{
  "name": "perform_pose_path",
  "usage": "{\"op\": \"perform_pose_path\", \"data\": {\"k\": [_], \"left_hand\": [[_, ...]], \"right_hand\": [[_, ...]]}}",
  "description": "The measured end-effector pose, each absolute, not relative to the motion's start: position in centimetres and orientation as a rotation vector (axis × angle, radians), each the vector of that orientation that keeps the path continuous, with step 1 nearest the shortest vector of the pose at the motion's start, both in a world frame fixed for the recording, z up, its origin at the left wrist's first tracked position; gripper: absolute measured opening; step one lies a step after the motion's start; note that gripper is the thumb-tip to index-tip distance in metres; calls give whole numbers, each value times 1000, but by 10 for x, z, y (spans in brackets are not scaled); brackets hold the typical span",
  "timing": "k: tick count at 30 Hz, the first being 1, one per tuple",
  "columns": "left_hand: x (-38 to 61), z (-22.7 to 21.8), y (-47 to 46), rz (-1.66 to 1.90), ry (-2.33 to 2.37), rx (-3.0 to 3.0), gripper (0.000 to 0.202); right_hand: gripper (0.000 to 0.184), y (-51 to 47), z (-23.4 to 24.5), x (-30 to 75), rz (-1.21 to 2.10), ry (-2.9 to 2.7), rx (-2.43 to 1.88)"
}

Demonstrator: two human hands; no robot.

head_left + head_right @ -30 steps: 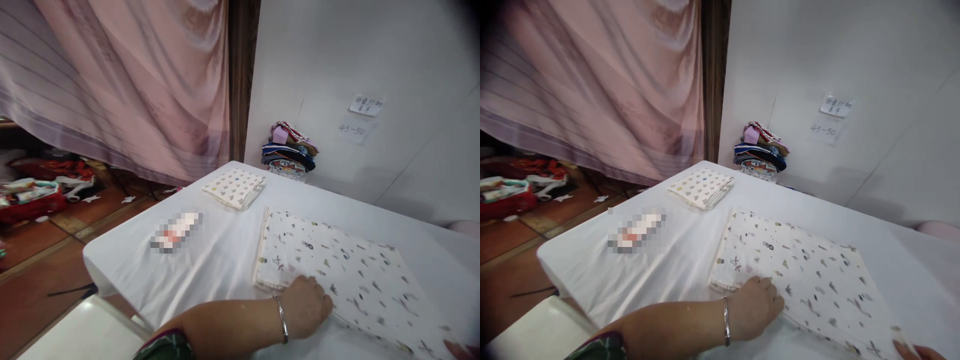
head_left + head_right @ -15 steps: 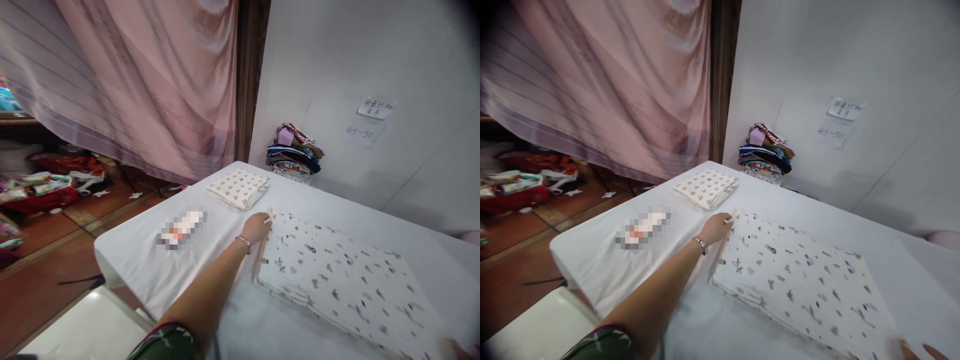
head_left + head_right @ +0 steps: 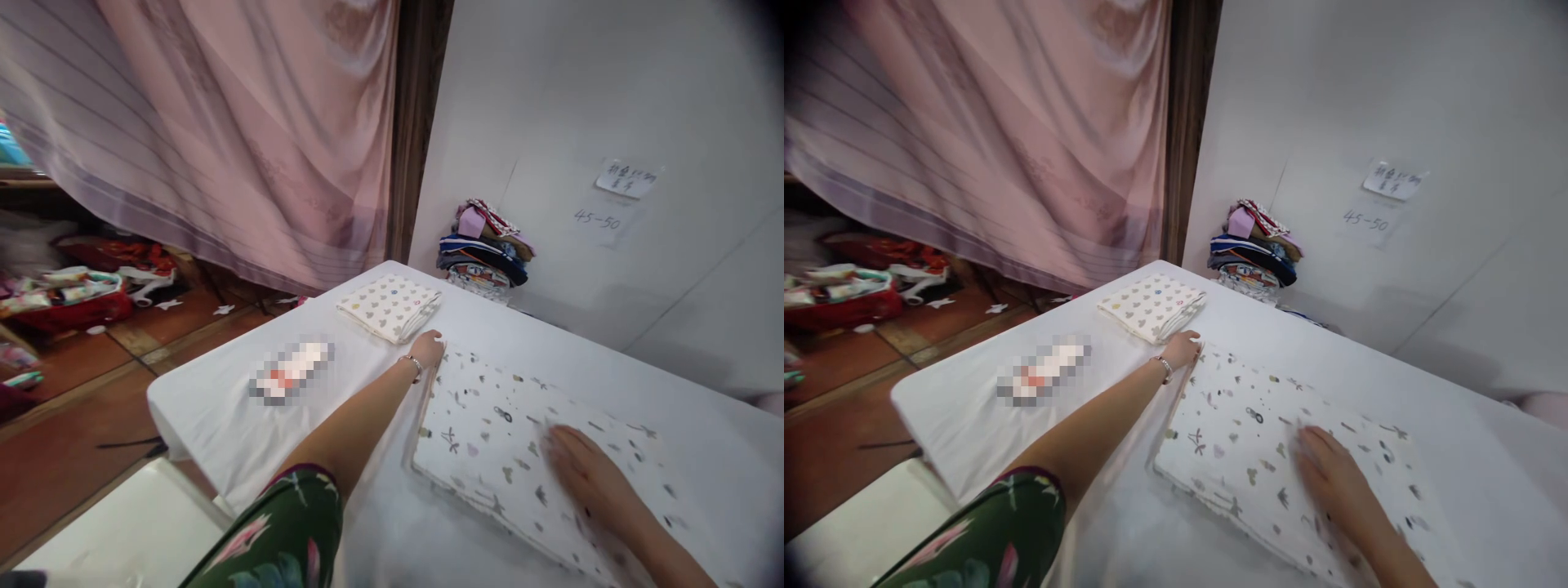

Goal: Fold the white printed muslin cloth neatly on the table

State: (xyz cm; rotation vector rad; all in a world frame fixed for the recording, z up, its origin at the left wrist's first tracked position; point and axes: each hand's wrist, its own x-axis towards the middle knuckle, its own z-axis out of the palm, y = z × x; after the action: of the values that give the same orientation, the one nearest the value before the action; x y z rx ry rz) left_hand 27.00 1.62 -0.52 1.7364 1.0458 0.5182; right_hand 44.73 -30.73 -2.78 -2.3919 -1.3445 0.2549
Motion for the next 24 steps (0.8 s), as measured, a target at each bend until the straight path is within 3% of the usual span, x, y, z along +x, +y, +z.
{"op": "perform_pose_path", "data": {"k": [15,24], "left_hand": [[281,-15,16,489,981,1429,45],[285,-26,33,483,933,1431,37]], "right_hand": [[39,-120,-11,405,65,-1794,-1964],[27,-62,1,399,175,-1538,-2271]]}}
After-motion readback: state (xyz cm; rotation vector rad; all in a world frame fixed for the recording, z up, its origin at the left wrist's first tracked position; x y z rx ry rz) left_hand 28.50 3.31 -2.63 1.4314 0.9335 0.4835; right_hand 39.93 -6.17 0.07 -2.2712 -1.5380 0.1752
